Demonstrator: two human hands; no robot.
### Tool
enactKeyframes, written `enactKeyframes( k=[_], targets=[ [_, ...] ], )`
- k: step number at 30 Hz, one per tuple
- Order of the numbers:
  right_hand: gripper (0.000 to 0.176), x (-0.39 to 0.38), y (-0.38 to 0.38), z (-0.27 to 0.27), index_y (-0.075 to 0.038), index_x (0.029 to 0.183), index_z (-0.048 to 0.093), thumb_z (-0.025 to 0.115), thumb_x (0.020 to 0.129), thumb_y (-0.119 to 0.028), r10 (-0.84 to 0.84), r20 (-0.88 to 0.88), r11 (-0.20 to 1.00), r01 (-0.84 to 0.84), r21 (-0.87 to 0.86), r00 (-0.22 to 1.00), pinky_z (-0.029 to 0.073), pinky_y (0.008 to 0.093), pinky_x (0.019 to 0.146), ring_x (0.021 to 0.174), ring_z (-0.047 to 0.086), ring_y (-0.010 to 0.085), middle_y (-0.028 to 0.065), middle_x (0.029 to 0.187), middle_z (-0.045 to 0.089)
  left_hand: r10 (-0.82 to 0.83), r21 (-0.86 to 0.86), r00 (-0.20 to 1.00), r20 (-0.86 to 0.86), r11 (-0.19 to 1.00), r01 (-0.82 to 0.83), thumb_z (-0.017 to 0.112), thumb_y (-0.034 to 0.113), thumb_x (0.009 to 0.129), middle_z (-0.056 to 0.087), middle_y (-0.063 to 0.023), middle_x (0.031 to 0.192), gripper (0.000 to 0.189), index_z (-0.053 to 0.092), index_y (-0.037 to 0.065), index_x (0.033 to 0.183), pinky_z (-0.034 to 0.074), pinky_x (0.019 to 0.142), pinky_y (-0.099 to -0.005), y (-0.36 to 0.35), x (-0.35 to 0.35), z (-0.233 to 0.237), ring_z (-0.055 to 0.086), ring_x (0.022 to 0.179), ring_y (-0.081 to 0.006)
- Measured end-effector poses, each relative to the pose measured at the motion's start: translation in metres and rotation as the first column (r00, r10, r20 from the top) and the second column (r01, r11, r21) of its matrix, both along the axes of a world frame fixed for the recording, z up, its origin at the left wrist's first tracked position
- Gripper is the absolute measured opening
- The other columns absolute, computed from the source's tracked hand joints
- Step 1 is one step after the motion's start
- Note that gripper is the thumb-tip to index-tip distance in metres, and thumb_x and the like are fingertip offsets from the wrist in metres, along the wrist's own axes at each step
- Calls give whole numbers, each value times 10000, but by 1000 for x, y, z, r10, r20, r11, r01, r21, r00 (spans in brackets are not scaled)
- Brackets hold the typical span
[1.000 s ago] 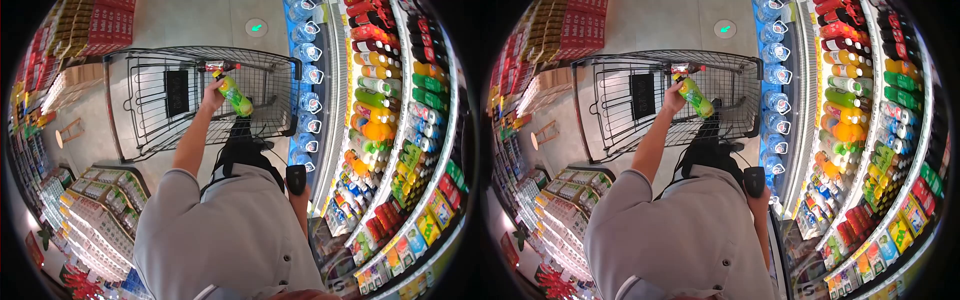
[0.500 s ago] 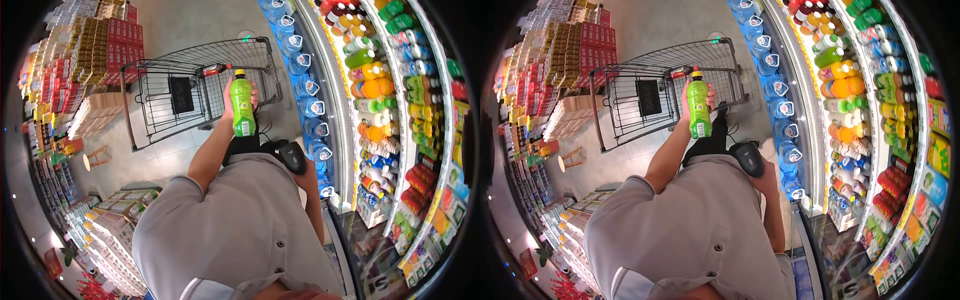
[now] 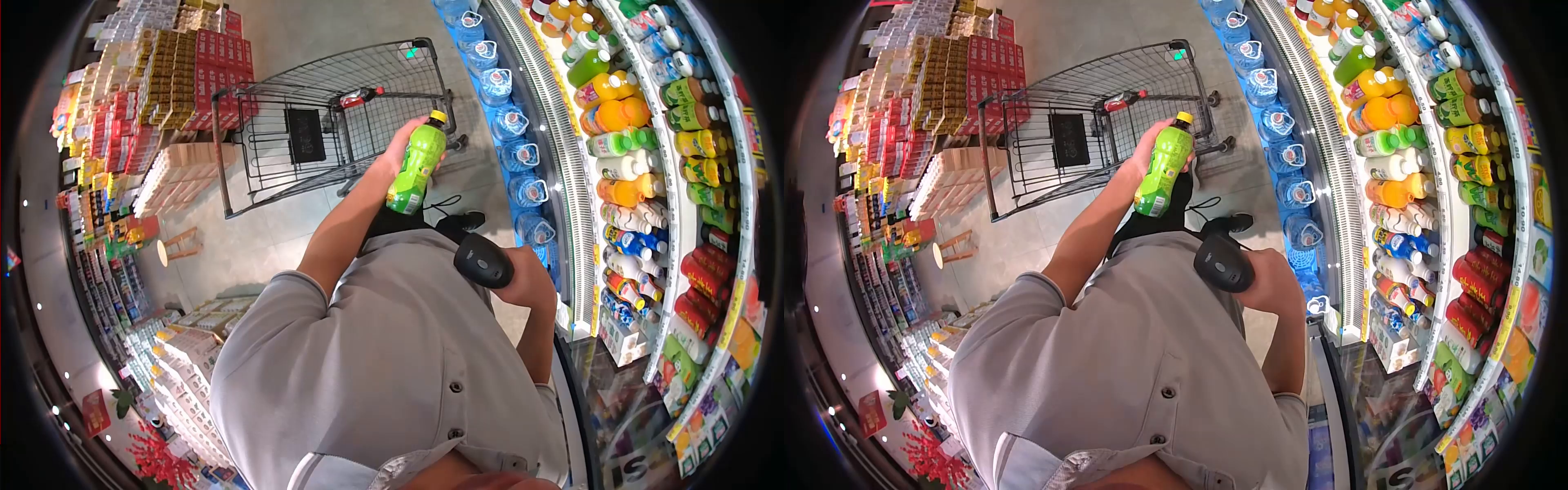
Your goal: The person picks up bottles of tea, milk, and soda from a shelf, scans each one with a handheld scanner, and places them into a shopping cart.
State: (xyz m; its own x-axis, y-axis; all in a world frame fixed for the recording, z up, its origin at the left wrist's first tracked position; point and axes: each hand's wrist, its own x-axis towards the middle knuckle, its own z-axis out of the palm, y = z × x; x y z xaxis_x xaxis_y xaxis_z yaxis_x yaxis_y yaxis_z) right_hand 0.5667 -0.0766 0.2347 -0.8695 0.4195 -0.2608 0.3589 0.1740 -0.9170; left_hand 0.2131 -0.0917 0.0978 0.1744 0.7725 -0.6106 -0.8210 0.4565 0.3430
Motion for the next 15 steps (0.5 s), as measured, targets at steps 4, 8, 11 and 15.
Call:
enactKeyframes(
  k=[4,8,11,15],
  targets=[
    [278,13,-6,-3,-51,856,682,779,645,-203,6,-14,1000,-6,1,1000,515,466,672,788,651,436,205,798,683,17,-27,999,-35,999,-17,538,552,952,655,-186,893,617,615,-43,1099,565,662,-433,0,12,-1,637,768,-315],
    [292,23,-12,-9,-34,903,687,769,646,-147,-50,-50,994,55,95,997,511,421,669,764,645,435,208,782,669,-142,37,966,216,990,137,567,591,921,641,-185,859,654,616,-30,1120,536,710,-470,3,15,-5,618,763,-357],
    [460,35,-22,-24,-70,1085,704,786,661,-228,-229,-41,972,231,51,973,544,451,759,881,692,404,205,901,711,-140,-56,975,175,987,152,518,621,954,707,-216,969,656,641,35,1223,589,810,-602,7,31,16,709,801,-430],
    [463,35,-25,-27,-48,1136,697,802,705,-180,-436,-168,900,427,-90,884,547,404,801,906,704,389,201,956,725,-143,9,978,151,990,143,458,635,971,681,-218,1026,688,556,72,1354,595,656,-458,13,53,3,666,667,-350]
  ],
)
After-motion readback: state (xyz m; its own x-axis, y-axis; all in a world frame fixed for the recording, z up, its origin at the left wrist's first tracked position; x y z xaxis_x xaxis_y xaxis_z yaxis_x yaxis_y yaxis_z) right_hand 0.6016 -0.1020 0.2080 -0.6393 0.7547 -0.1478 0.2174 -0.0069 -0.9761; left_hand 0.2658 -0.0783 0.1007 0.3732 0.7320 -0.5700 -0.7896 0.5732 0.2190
